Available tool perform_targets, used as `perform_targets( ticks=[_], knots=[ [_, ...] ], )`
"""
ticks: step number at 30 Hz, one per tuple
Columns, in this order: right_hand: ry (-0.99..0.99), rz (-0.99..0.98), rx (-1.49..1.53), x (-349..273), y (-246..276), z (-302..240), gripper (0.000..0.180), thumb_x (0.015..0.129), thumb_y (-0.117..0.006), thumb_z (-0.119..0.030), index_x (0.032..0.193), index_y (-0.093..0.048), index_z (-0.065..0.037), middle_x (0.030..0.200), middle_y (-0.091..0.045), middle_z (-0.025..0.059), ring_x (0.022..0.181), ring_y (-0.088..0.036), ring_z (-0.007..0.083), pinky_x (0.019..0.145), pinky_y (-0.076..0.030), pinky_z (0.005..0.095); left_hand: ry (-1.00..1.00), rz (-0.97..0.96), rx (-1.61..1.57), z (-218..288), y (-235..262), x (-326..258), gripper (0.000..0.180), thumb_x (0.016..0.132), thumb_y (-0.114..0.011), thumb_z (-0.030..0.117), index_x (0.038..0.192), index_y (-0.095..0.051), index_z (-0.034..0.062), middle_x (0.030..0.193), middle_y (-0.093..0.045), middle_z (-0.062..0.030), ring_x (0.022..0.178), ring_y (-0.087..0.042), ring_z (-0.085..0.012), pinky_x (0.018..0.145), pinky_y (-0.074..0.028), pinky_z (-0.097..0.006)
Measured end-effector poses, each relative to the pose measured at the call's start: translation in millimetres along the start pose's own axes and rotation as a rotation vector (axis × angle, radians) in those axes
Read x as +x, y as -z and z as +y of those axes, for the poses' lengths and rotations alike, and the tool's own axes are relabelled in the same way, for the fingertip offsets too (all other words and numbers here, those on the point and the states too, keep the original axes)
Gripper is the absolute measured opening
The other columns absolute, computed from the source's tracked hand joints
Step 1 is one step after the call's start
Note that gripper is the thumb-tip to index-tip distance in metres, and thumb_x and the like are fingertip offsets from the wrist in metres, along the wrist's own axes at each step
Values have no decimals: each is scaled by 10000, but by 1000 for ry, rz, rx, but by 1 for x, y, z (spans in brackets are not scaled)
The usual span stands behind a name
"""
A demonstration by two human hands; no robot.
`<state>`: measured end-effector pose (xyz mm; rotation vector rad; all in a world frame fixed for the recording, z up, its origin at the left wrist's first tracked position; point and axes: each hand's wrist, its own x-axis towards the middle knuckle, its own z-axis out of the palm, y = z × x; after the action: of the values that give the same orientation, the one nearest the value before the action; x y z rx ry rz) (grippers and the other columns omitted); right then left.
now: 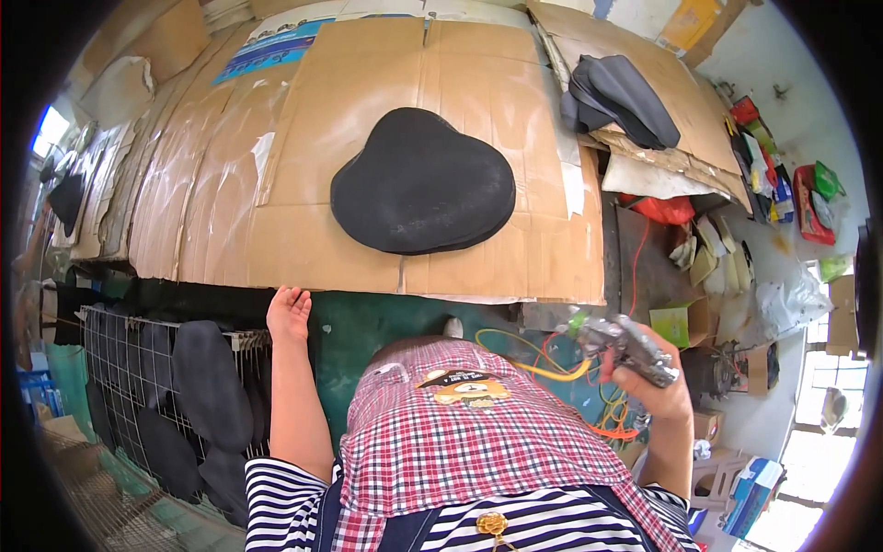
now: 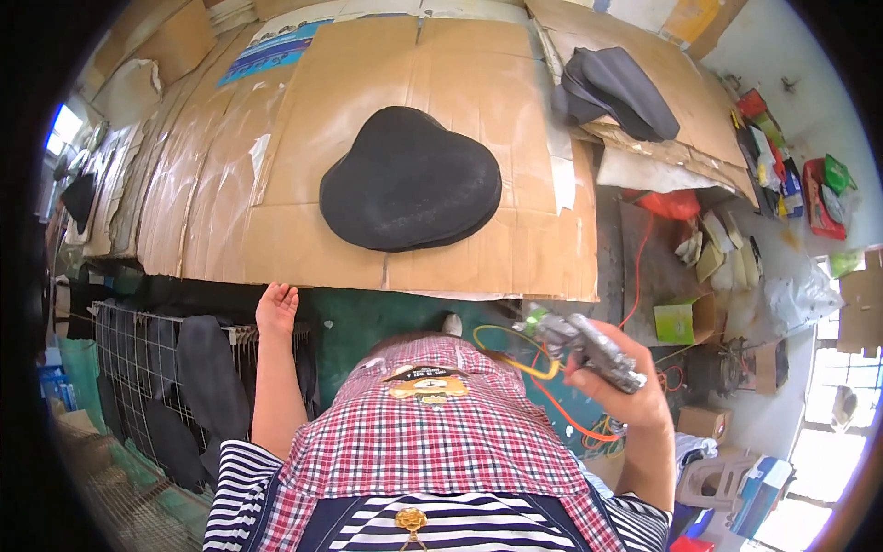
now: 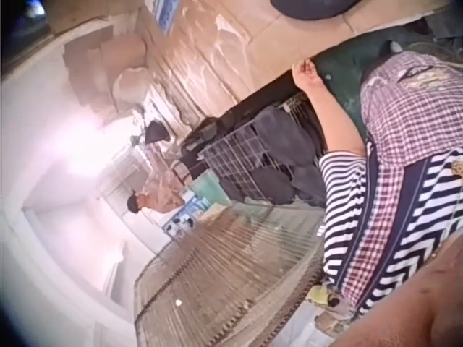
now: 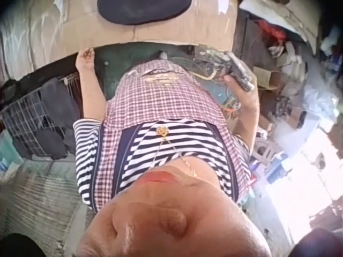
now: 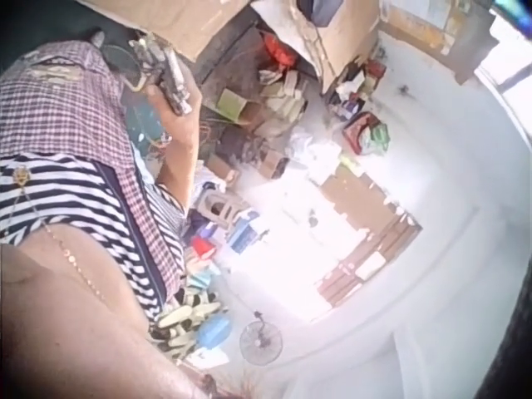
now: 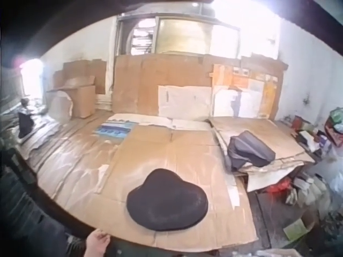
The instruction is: The recorder uses a spray gun to apply adhesive to black seat covers and then organizes them on a storage rack.
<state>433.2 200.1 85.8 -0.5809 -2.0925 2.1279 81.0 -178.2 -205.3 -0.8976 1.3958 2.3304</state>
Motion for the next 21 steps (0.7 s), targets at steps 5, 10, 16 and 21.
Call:
perform_targets(
  ticks=[5,10,16,21],
  knots=[
    [80,-19,-48,37,-23,5,514,809,-653,-12,1287,-468,34,905,-608,62,807,-589,124,731,-481,261,3,-12,-2,-7,-3,-8,372,857,-550,83,1218,-476,28,906,-616,-93,787,-624,-264,704,-521,-362],
    [155,179,-81,53,-19,-3,446,837,-639,-43,1247,-485,45,876,-603,51,734,-592,123,684,-498,255,11,19,11,-9,3,-15,376,854,-558,81,1217,-483,21,920,-614,-96,810,-623,-265,717,-517,-359],
    [59,410,-177,30,17,-3,405,826,-665,-59,1193,-526,40,909,-618,47,749,-596,104,692,-504,245,15,34,31,-9,1,-10,394,847,-575,88,1224,-482,23,953,-606,-106,836,-619,-271,735,-515,-366],
    [2,325,-243,9,24,-9,508,821,-679,-95,1272,-488,37,924,-612,36,763,-564,82,687,-489,230,30,-4,9,-13,-9,-2,394,851,-575,99,1223,-467,27,940,-596,-99,828,-605,-274,728,-512,-369]
  ],
)
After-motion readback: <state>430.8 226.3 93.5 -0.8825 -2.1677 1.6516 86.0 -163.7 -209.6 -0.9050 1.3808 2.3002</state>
